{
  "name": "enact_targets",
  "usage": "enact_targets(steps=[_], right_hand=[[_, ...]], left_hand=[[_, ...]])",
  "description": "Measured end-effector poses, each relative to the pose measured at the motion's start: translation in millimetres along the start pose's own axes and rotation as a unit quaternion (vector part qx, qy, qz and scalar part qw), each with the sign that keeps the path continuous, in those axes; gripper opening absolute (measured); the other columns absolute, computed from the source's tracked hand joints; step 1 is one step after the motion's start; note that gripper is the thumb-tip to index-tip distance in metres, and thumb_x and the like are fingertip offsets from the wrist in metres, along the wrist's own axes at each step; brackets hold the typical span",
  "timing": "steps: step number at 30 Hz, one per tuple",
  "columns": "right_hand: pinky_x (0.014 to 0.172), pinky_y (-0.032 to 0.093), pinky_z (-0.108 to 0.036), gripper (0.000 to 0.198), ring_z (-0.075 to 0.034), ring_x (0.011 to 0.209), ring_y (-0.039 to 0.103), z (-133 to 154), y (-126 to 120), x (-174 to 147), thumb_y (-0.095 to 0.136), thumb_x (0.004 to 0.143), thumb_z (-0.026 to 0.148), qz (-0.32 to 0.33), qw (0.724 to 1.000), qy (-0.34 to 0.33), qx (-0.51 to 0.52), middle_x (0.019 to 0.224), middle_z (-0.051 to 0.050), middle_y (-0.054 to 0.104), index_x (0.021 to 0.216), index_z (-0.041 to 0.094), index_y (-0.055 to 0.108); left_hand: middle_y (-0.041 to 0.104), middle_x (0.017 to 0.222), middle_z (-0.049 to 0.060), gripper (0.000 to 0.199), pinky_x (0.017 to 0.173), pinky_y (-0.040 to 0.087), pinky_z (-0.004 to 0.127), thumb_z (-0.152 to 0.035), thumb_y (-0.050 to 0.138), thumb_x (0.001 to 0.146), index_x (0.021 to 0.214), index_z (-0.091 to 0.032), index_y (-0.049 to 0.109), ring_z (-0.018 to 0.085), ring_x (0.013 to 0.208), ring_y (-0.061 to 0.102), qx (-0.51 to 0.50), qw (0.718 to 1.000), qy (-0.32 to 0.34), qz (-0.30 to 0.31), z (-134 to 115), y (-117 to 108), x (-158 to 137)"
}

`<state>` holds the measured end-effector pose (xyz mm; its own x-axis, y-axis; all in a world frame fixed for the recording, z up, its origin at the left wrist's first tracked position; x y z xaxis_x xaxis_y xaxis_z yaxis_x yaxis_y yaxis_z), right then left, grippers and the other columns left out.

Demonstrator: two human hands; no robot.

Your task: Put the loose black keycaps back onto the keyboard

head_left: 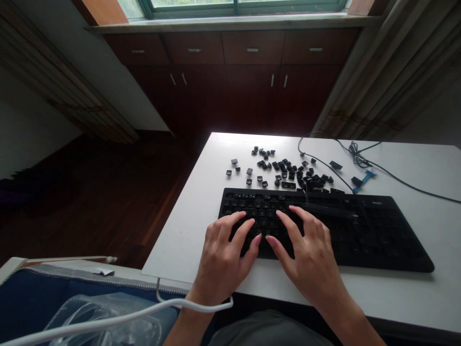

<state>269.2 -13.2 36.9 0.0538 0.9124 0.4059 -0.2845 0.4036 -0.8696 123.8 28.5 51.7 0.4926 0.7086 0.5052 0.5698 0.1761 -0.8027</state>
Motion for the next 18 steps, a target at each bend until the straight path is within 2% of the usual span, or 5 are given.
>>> enact_targets(steps=[4, 11, 18], right_hand=[[0.102, 0.04, -0.054, 0.042, -0.034, 0.125, 0.049, -2.8, -1.7, -0.1, 0.059, 0.096, 0.043, -0.003, 1.0, 0.002, 0.003, 0.137, -0.018, 0.05, 0.13, 0.019, 0.061], [0.103, 0.042, -0.051, 0.025, -0.031, 0.126, 0.049, -2.2, -12.9, -10.4, 0.064, 0.094, 0.031, -0.023, 0.997, -0.039, 0.064, 0.135, -0.014, 0.051, 0.117, 0.024, 0.067], [0.102, 0.044, -0.051, 0.029, -0.029, 0.119, 0.054, -12.3, -34.4, -11.0, 0.065, 0.092, 0.026, -0.067, 0.995, -0.03, 0.072, 0.127, -0.014, 0.056, 0.12, 0.022, 0.064]], left_hand=[[0.06, 0.127, 0.012, 0.037, 0.1, 0.047, 0.044, -0.021, 0.069, 0.088, 0.124, -0.02, 0.062, 0.027, 0.117, 0.057, 0.003, 1.0, -0.001, -0.006, 0.2, -1.3, -0.6], [0.062, 0.124, 0.011, 0.036, 0.097, 0.048, 0.043, -0.022, 0.069, 0.088, 0.124, -0.02, 0.062, 0.024, 0.11, 0.06, 0.002, 1.0, -0.003, -0.005, -0.1, 0.6, -1.4], [0.059, 0.128, 0.012, 0.036, 0.101, 0.047, 0.045, -0.022, 0.068, 0.089, 0.124, -0.02, 0.062, 0.026, 0.118, 0.055, 0.0, 1.0, -0.006, 0.007, -0.4, 0.9, -1.2]])
Point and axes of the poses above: each hand's wrist, its own x-axis towards the middle knuckle, its own y-axis out of the palm, z = x × y, the point moved 10 cm from there along x, towards the middle knuckle
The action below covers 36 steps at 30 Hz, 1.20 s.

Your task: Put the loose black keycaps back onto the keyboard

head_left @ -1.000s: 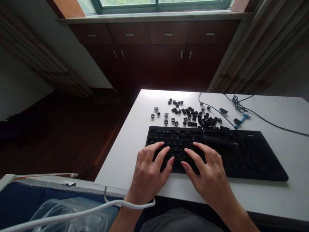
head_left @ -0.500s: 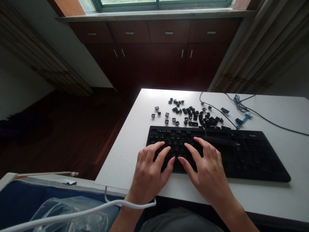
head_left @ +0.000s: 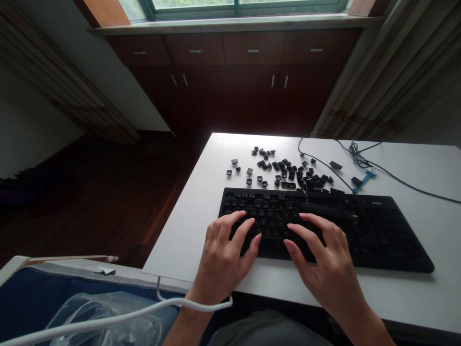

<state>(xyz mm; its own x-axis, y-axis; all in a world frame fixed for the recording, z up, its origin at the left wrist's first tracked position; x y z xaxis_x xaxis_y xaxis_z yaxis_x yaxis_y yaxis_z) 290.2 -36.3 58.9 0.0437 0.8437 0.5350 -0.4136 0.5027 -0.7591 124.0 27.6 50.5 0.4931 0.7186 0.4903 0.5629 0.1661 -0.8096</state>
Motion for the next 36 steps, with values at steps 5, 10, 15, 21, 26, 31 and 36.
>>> enact_targets(steps=[5, 10, 15, 21, 26, 31, 36], right_hand=[[0.099, 0.046, -0.049, 0.028, -0.028, 0.116, 0.056, -8.0, -4.2, -5.7, 0.067, 0.09, 0.022, -0.018, 1.0, 0.0, 0.0, 0.123, -0.013, 0.059, 0.118, 0.02, 0.065], [0.099, 0.046, -0.049, 0.028, -0.028, 0.116, 0.056, -7.7, -0.3, -11.1, 0.068, 0.09, 0.023, -0.015, 1.0, -0.002, -0.007, 0.123, -0.013, 0.059, 0.117, 0.019, 0.065], [0.1, 0.046, -0.049, 0.027, -0.028, 0.117, 0.056, -8.0, 2.7, -10.9, 0.068, 0.09, 0.025, -0.008, 1.0, -0.002, -0.008, 0.124, -0.013, 0.06, 0.117, 0.02, 0.065], [0.1, 0.046, -0.049, 0.027, -0.028, 0.117, 0.056, -8.5, 0.7, -9.7, 0.068, 0.09, 0.025, -0.012, 1.0, 0.015, -0.014, 0.124, -0.012, 0.06, 0.116, 0.021, 0.065], [0.104, 0.042, -0.051, 0.027, -0.029, 0.12, 0.055, -5.1, 0.8, -7.9, 0.068, 0.089, 0.024, -0.001, 1.0, 0.008, -0.022, 0.125, -0.011, 0.061, 0.116, 0.022, 0.065], [0.109, 0.036, -0.052, 0.027, -0.029, 0.125, 0.054, 3.0, 1.4, -7.6, 0.068, 0.09, 0.027, -0.008, 0.999, -0.029, -0.023, 0.129, -0.011, 0.062, 0.116, 0.022, 0.065], [0.11, 0.028, -0.052, 0.028, -0.028, 0.126, 0.054, 6.8, 9.3, -0.5, 0.064, 0.094, 0.035, 0.023, 0.999, 0.005, -0.03, 0.13, -0.006, 0.065, 0.12, 0.026, 0.063]], left_hand=[[0.058, 0.128, 0.012, 0.036, 0.1, 0.047, 0.045, -0.022, 0.068, 0.089, 0.124, -0.02, 0.062, 0.026, 0.118, 0.055, 0.004, 1.0, 0.0, 0.002, 0.8, 0.6, 0.3], [0.059, 0.127, 0.012, 0.036, 0.1, 0.048, 0.045, -0.023, 0.068, 0.089, 0.124, -0.02, 0.062, 0.027, 0.118, 0.056, 0.006, 1.0, 0.002, 0.001, -0.4, 0.4, 1.3], [0.059, 0.127, 0.012, 0.036, 0.101, 0.048, 0.045, -0.023, 0.068, 0.089, 0.124, -0.02, 0.062, 0.027, 0.118, 0.056, 0.007, 1.0, 0.002, 0.002, -0.3, 1.4, 1.8], [0.057, 0.13, 0.013, 0.038, 0.101, 0.046, 0.045, -0.028, 0.065, 0.091, 0.128, -0.019, 0.06, 0.028, 0.119, 0.054, 0.019, 1.0, 0.006, 0.021, -0.6, 3.3, 0.8], [0.051, 0.141, 0.015, 0.047, 0.104, 0.042, 0.05, -0.037, 0.06, 0.094, 0.139, -0.024, 0.055, 0.032, 0.125, 0.049, 0.039, 0.996, 0.024, 0.071, -13.2, 15.6, 2.8], [0.045, 0.148, 0.015, 0.052, 0.104, 0.038, 0.054, -0.044, 0.057, 0.095, 0.144, -0.027, 0.051, 0.034, 0.127, 0.046, 0.055, 0.995, 0.009, 0.084, -24.0, 26.9, 10.2], [0.046, 0.147, 0.015, 0.046, 0.103, 0.038, 0.053, -0.04, 0.057, 0.095, 0.139, -0.026, 0.056, 0.034, 0.126, 0.047, 0.059, 0.996, -0.01, 0.069, -20.9, 24.0, 8.7]])
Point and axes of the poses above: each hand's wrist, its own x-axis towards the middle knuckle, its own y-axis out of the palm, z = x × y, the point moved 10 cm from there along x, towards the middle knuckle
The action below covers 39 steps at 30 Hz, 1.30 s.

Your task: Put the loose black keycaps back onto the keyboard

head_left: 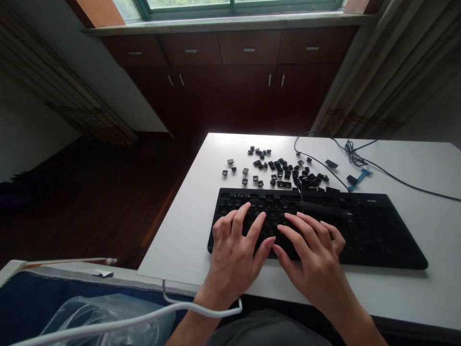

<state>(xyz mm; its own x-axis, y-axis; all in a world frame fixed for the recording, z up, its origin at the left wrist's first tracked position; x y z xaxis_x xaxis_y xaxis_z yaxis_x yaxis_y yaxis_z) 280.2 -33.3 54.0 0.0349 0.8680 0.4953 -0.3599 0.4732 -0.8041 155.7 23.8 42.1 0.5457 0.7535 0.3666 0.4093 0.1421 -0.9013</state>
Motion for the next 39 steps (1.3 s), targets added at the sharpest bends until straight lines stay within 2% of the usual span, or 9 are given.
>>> enact_targets(steps=[3, 8, 20, 25, 29, 34, 36, 39], right_hand=[[0.109, 0.025, -0.051, 0.029, -0.027, 0.125, 0.056, 1.7, 2.3, 2.1, 0.062, 0.096, 0.038, 0.006, 1.0, 0.005, -0.001, 0.127, -0.005, 0.067, 0.122, 0.026, 0.063], [0.105, 0.029, -0.048, 0.028, -0.027, 0.122, 0.057, -2.4, 1.2, -2.7, 0.064, 0.094, 0.037, -0.002, 1.0, 0.003, 0.008, 0.129, -0.008, 0.065, 0.119, 0.025, 0.065], [0.102, 0.033, -0.044, 0.024, -0.026, 0.12, 0.058, -1.5, 2.7, -6.1, 0.063, 0.094, 0.033, 0.008, 1.0, -0.019, 0.019, 0.129, -0.009, 0.064, 0.117, 0.024, 0.066], [0.102, 0.033, -0.045, 0.023, -0.026, 0.121, 0.058, -1.3, 3.6, -7.2, 0.064, 0.094, 0.031, 0.009, 0.999, -0.012, 0.028, 0.13, -0.009, 0.064, 0.116, 0.024, 0.065], [0.1, 0.035, -0.044, 0.022, -0.026, 0.118, 0.059, -0.1, -2.3, -6.5, 0.065, 0.093, 0.029, 0.004, 0.999, -0.041, 0.026, 0.129, -0.009, 0.064, 0.114, 0.024, 0.066], [0.1, 0.039, -0.045, 0.022, -0.026, 0.113, 0.06, -30.5, -24.8, 12.9, 0.063, 0.094, 0.028, -0.029, 0.999, -0.013, -0.035, 0.127, -0.008, 0.063, 0.115, 0.025, 0.065], [0.096, 0.041, -0.047, 0.03, -0.029, 0.112, 0.059, -47.4, -23.5, 24.3, 0.061, 0.095, 0.039, -0.01, 0.997, 0.012, -0.08, 0.125, -0.011, 0.063, 0.12, 0.023, 0.064], [0.089, 0.045, -0.045, 0.042, -0.029, 0.104, 0.061, -62.1, -7.7, 37.4, 0.058, 0.095, 0.05, 0.049, 0.993, 0.016, -0.103, 0.113, -0.011, 0.066, 0.124, 0.02, 0.061]], left_hand=[[0.05, 0.142, 0.016, 0.043, 0.103, 0.039, 0.051, -0.035, 0.061, 0.094, 0.135, -0.022, 0.058, 0.033, 0.125, 0.049, -0.002, 0.999, -0.016, -0.034, 9.4, -9.8, -6.7], [0.053, 0.136, 0.016, 0.042, 0.102, 0.041, 0.048, -0.03, 0.064, 0.092, 0.132, -0.019, 0.057, 0.031, 0.123, 0.052, -0.002, 0.998, -0.007, -0.057, 18.6, -19.8, -14.2], [0.055, 0.135, 0.016, 0.041, 0.102, 0.041, 0.047, -0.029, 0.063, 0.092, 0.132, -0.019, 0.057, 0.03, 0.122, 0.053, -0.012, 0.999, 0.004, -0.034, 17.0, -13.7, -15.8], [0.052, 0.14, 0.015, 0.043, 0.102, 0.039, 0.051, -0.036, 0.06, 0.094, 0.135, -0.023, 0.058, 0.033, 0.124, 0.05, -0.007, 1.0, -0.011, -0.02, 9.1, -9.0, -10.5], [0.048, 0.144, 0.015, 0.047, 0.102, 0.038, 0.053, -0.04, 0.058, 0.095, 0.139, -0.027, 0.056, 0.034, 0.126, 0.048, -0.003, 1.0, -0.009, -0.003, 1.7, -1.3, -3.3], [0.048, 0.145, 0.015, 0.047, 0.103, 0.037, 0.052, -0.041, 0.058, 0.095, 0.139, -0.026, 0.056, 0.033, 0.126, 0.047, -0.007, 1.0, -0.008, 0.005, 0.3, 2.2, 0.0], [0.049, 0.144, 0.015, 0.047, 0.103, 0.038, 0.051, -0.04, 0.058, 0.095, 0.139, -0.026, 0.056, 0.033, 0.125, 0.047, -0.009, 1.0, -0.007, 0.001, 0.1, 1.3, -0.5], [0.05, 0.143, 0.015, 0.046, 0.103, 0.038, 0.051, -0.039, 0.059, 0.095, 0.138, -0.025, 0.057, 0.033, 0.125, 0.048, -0.01, 1.0, -0.007, -0.007, -0.6, 0.4, -2.2]])
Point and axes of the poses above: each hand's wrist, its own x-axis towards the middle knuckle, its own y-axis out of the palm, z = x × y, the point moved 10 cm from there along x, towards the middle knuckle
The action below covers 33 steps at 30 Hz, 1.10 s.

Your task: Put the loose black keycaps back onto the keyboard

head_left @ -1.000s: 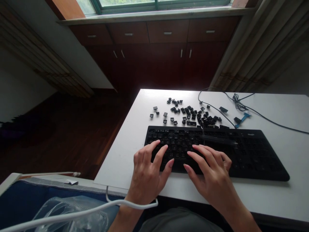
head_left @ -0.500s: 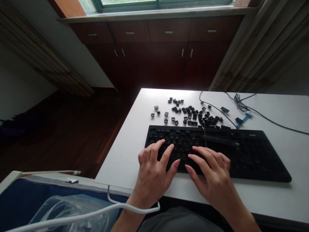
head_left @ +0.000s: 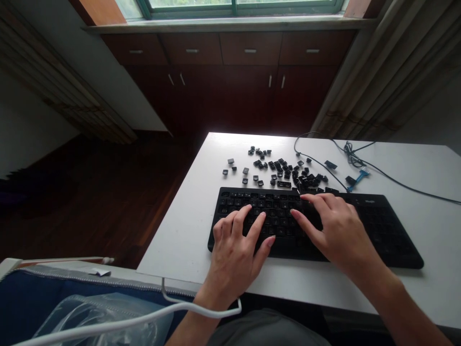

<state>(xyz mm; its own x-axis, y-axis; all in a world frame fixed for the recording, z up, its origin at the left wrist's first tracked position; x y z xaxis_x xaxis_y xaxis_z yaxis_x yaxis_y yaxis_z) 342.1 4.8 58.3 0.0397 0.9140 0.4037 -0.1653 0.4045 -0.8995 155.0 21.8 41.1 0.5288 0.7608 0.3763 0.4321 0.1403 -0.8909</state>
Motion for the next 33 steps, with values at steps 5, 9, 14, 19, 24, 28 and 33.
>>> enact_targets(steps=[5, 9, 14, 19, 24, 28, 33], right_hand=[[0.083, 0.051, -0.04, 0.03, -0.025, 0.094, 0.064, -2.8, 14.7, 10.1, 0.054, 0.098, 0.041, 0.046, 0.999, -0.009, 0.015, 0.103, -0.008, 0.068, 0.115, 0.019, 0.064], [0.073, 0.054, -0.033, 0.029, -0.021, 0.088, 0.068, -4.3, 3.6, 11.6, 0.049, 0.101, 0.041, 0.056, 0.997, -0.008, 0.045, 0.107, -0.007, 0.068, 0.113, 0.021, 0.066], [0.076, 0.056, -0.027, 0.029, -0.016, 0.091, 0.068, 16.1, -15.2, 6.7, 0.044, 0.104, 0.037, 0.104, 0.982, -0.055, 0.148, 0.117, -0.006, 0.063, 0.125, 0.022, 0.058], [0.079, 0.057, -0.027, 0.038, -0.017, 0.096, 0.066, 34.0, -21.7, 1.9, 0.042, 0.104, 0.032, 0.161, 0.967, -0.093, 0.174, 0.121, -0.008, 0.062, 0.141, 0.022, 0.045], [0.068, 0.053, -0.027, 0.037, -0.015, 0.081, 0.066, 35.5, -37.8, 15.3, 0.054, 0.1, 0.028, 0.081, 0.979, -0.145, 0.12, 0.106, -0.007, 0.066, 0.135, 0.018, 0.048], [0.059, 0.044, -0.026, 0.028, -0.012, 0.071, 0.063, 43.8, -45.7, 27.4, 0.057, 0.099, 0.022, 0.023, 0.976, -0.216, 0.002, 0.099, -0.004, 0.067, 0.126, 0.018, 0.054], [0.05, 0.031, -0.028, 0.018, -0.012, 0.06, 0.058, 40.4, -16.0, 42.3, 0.045, 0.104, 0.032, 0.153, 0.951, -0.263, -0.05, 0.085, 0.001, 0.064, 0.114, 0.022, 0.056]], left_hand=[[0.051, 0.142, 0.015, 0.044, 0.103, 0.04, 0.05, -0.037, 0.06, 0.094, 0.136, -0.023, 0.057, 0.032, 0.125, 0.05, -0.021, 1.0, 0.014, -0.012, -0.7, -6.8, -1.5], [0.052, 0.141, 0.016, 0.045, 0.106, 0.042, 0.048, -0.034, 0.057, 0.096, 0.137, -0.018, 0.054, 0.03, 0.127, 0.05, -0.057, 0.996, 0.067, 0.017, -6.3, -20.8, 12.1], [0.057, 0.138, 0.014, 0.045, 0.1, 0.049, 0.044, -0.033, 0.049, 0.1, 0.141, -0.015, 0.048, 0.026, 0.121, 0.057, -0.119, 0.975, 0.176, 0.072, -27.1, -31.4, 53.8], [0.074, 0.103, 0.006, 0.026, 0.079, 0.056, 0.026, -0.024, 0.047, 0.102, 0.116, -0.017, 0.068, 0.015, 0.092, 0.07, -0.321, 0.913, 0.203, 0.153, -36.3, -15.1, 99.4], [0.077, 0.095, 0.004, 0.021, 0.077, 0.057, 0.023, -0.025, 0.059, 0.096, 0.11, -0.016, 0.072, 0.013, 0.085, 0.072, -0.463, 0.854, 0.172, 0.16, -27.8, -5.8, 121.9], [0.076, 0.093, 0.004, 0.022, 0.077, 0.058, 0.024, -0.028, 0.06, 0.096, 0.111, -0.017, 0.072, 0.013, 0.085, 0.072, -0.517, 0.829, 0.138, 0.163, -12.7, 4.7, 120.8], [0.075, 0.093, 0.004, 0.021, 0.077, 0.053, 0.027, -0.031, 0.059, 0.097, 0.106, -0.018, 0.073, 0.014, 0.084, 0.068, -0.421, 0.87, 0.196, 0.166, -1.4, 15.2, 111.8]])
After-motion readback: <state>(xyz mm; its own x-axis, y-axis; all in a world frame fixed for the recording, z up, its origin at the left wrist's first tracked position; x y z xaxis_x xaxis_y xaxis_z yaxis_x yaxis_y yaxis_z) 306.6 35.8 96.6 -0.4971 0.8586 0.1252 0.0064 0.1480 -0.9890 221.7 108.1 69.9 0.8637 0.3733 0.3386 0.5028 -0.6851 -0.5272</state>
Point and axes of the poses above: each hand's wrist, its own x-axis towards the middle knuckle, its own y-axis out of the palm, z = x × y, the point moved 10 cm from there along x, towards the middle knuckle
